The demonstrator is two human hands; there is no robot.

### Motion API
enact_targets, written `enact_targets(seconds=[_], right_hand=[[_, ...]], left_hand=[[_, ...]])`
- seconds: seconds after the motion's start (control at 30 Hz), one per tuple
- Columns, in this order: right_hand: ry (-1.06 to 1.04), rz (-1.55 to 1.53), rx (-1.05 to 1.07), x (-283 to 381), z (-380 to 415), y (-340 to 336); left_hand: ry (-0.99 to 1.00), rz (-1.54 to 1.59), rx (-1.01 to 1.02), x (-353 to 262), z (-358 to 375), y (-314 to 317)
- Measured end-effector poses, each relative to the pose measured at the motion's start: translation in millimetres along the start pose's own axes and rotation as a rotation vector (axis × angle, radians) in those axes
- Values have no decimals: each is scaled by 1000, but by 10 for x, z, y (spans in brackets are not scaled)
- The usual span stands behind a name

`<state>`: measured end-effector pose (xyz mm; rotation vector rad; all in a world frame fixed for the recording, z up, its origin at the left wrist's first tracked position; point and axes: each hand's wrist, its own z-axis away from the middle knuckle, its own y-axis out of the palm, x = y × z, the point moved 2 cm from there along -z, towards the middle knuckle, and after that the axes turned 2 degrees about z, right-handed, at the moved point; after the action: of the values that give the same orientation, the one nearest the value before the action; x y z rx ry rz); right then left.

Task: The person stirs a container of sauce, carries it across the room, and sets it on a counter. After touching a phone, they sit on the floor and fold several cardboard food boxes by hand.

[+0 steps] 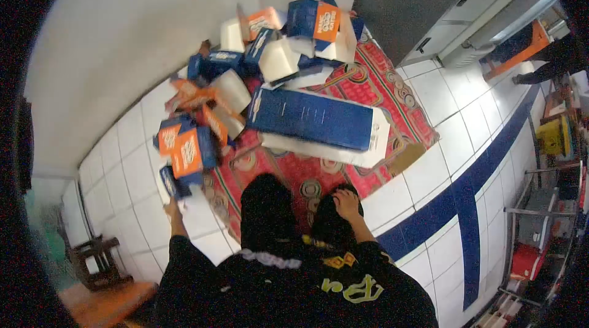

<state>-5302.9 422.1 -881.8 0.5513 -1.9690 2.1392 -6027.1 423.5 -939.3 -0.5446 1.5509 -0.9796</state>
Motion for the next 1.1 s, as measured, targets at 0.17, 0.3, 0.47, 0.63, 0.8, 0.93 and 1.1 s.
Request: enact_targets(seconds=[0.17, 0.3, 0.47, 0.63, 0.8, 0.93, 1.1], right_hand=[[222, -172, 97, -257, -897, -358], [191, -40, -303, -237, -2121, -706], [281, 206, -335, -158, -2930, -469], [357, 285, -164, -353, -2905, -74], [389, 217, -188, -390, -2905, -87], [329, 118, -290, -431, -2834, -79], [170, -322, -601, -466, -2676, -249]], left_hand=[[-5, -14, 135, -240, -246, 109], [-14, -99, 231, -343, -144, 187], [31, -140, 200, -114, -298, 132], [-341, -64, 304, -25, -327, 54], [-508, 46, 357, -110, -251, 45], [-494, 431, 334, -87, -140, -139], [199, 177, 171, 595, -510, -1015]])
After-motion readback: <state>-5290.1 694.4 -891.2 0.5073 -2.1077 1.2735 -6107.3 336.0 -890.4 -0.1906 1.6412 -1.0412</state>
